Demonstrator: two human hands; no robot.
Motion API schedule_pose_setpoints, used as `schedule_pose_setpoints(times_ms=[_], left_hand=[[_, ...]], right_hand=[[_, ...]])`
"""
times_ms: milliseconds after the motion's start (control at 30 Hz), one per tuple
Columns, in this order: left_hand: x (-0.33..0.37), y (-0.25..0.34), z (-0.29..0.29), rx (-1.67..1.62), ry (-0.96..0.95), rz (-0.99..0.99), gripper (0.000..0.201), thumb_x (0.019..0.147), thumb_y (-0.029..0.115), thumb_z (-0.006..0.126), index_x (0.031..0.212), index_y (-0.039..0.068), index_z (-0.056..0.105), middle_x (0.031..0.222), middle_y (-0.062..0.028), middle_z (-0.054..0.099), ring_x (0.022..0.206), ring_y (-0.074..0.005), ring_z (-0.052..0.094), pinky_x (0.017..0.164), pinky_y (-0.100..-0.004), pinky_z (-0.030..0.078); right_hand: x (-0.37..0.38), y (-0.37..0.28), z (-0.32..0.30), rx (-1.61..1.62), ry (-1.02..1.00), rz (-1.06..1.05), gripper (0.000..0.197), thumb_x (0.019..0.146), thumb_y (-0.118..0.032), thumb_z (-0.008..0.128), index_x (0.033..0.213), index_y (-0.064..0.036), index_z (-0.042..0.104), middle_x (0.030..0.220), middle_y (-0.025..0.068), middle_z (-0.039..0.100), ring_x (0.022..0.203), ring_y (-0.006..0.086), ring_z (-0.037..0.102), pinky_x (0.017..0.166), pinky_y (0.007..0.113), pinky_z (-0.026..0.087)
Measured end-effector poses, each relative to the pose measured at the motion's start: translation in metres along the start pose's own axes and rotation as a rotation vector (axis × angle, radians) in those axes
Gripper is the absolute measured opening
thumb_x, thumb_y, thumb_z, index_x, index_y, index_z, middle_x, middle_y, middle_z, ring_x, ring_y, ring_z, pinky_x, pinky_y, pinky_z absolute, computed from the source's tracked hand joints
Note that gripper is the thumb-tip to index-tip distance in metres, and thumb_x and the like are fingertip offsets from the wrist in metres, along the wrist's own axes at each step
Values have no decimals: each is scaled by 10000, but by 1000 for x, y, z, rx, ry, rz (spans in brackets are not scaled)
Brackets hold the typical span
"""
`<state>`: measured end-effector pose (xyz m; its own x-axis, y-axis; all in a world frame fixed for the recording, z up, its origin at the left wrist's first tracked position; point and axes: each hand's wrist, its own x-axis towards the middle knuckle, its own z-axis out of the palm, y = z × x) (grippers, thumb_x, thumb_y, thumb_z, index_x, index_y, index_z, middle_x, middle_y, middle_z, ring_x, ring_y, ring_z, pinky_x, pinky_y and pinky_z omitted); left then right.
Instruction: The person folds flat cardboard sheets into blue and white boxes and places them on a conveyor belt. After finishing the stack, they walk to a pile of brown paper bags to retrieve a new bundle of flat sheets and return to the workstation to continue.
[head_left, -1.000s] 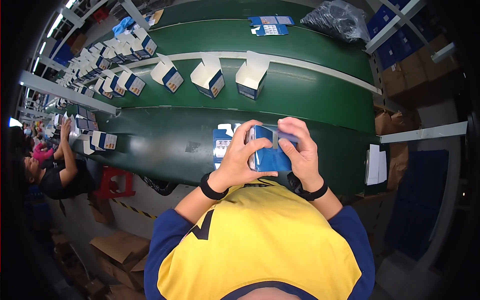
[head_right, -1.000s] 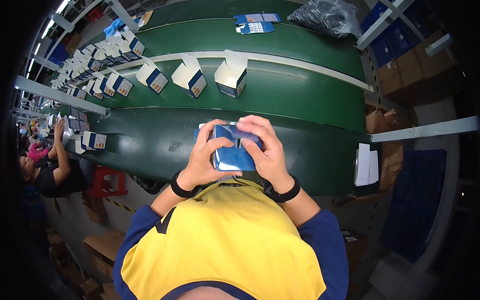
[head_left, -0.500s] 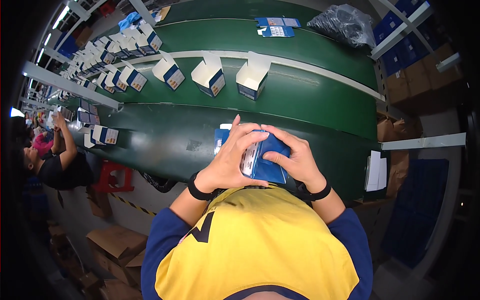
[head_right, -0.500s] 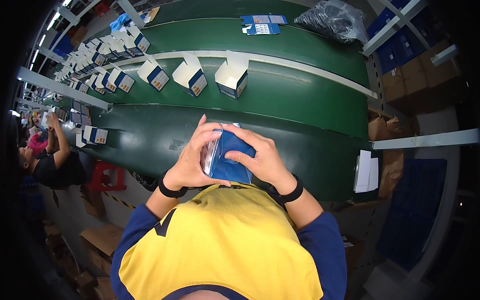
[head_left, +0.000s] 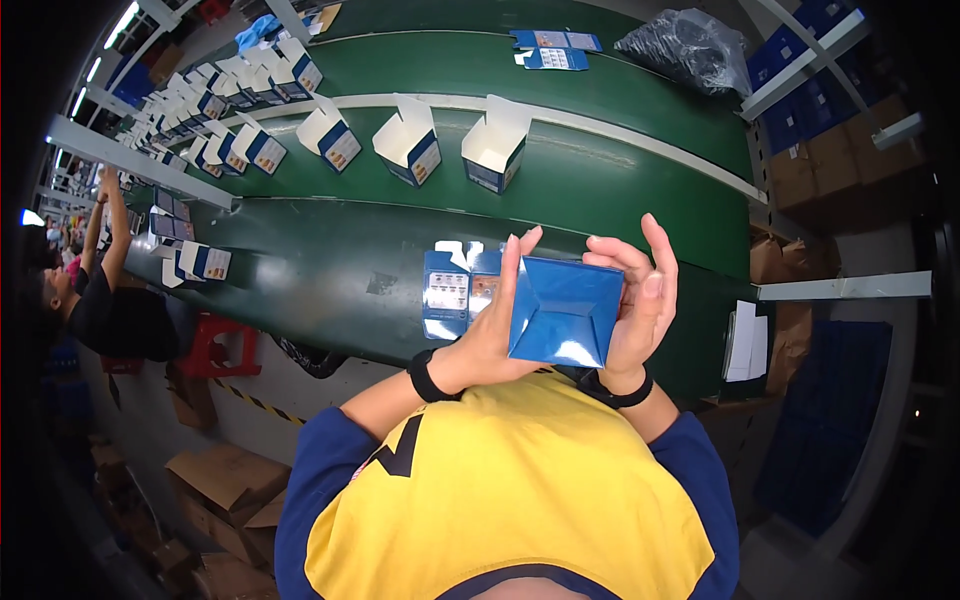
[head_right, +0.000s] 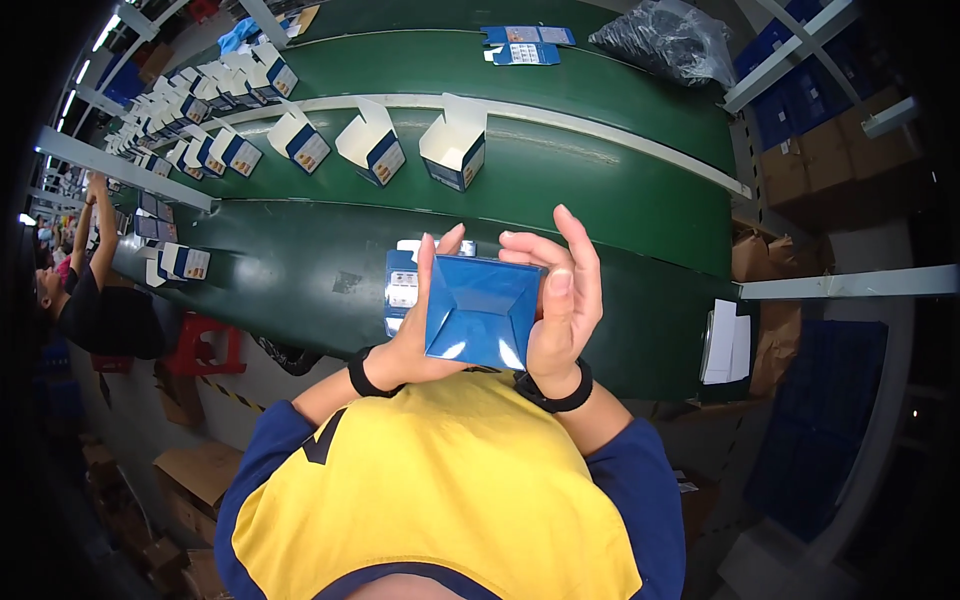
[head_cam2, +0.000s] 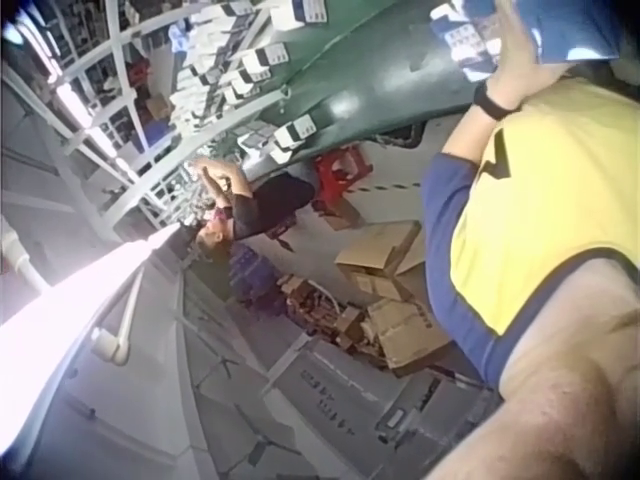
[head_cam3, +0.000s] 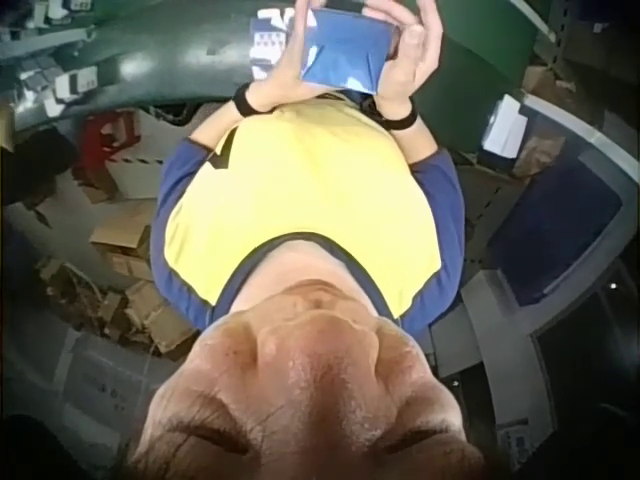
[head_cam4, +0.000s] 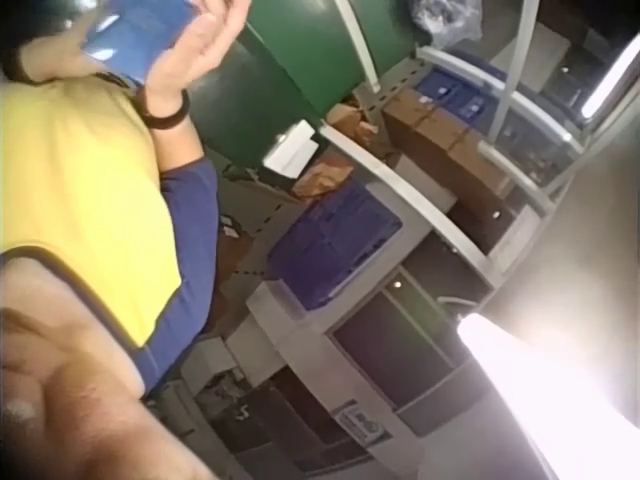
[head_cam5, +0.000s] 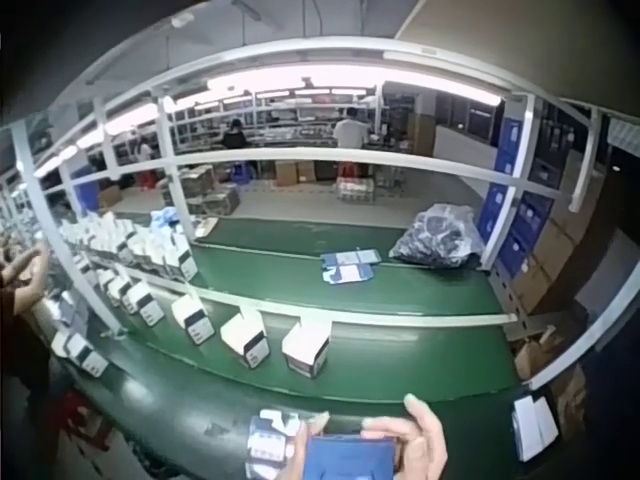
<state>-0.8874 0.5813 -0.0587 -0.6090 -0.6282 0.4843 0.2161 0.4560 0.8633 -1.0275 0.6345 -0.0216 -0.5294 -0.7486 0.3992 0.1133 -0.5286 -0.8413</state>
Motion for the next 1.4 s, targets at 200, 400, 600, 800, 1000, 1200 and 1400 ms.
schedule_pose_setpoints(times_ms=[200,400,600,800,1000,1200,1400], left_hand=[[10,12,-7,19,-107,-144,1167,570,249,839,1415,62,57,1383,-196,265,1277,-344,314,1031,-388,272],[27,25,-29,150,-244,-184,1150,568,229,835,1415,73,73,1391,-172,259,1329,-344,221,1033,-405,275],[36,22,-14,20,-257,-62,1115,558,220,815,1406,77,106,1399,-171,239,1368,-344,78,1072,-427,184],[42,19,-6,16,-260,49,1079,565,188,778,1401,68,106,1415,-177,203,1374,-345,16,1085,-434,116],[43,14,6,67,-149,8,960,587,116,737,1372,69,187,1425,-173,203,1369,-355,66,1075,-468,144],[45,-16,-20,557,-206,483,789,634,32,697,1326,120,328,1403,-135,297,1350,-334,177,1072,-493,178],[37,-55,-73,1101,-196,207,732,687,27,657,1332,198,355,1363,-133,368,1308,-334,271,1041,-512,253]], right_hand=[[-5,-6,4,-212,-11,-38,527,968,-336,322,1348,27,276,1066,200,600,879,176,593,793,268,462],[6,-6,-7,-143,-126,79,579,963,-406,286,1379,-7,231,1162,192,548,1074,223,510,942,318,365],[5,-13,14,-135,5,46,789,876,-630,255,1420,-76,116,1420,185,251,1317,306,229,1078,456,107],[3,2,-1,-98,-31,9,850,837,-688,252,1430,-112,55,1457,154,152,1327,332,191,1065,520,83],[25,2,-9,-127,-71,12,847,842,-676,266,1428,-93,83,1443,143,190,1318,306,225,1070,481,146],[35,35,-52,316,-222,648,774,855,-531,461,1401,-55,187,1407,142,269,1236,256,383,984,416,350],[70,82,-92,270,-497,1027,883,766,-235,691,1401,-21,116,1389,150,300,1121,214,513,856,329,483]])
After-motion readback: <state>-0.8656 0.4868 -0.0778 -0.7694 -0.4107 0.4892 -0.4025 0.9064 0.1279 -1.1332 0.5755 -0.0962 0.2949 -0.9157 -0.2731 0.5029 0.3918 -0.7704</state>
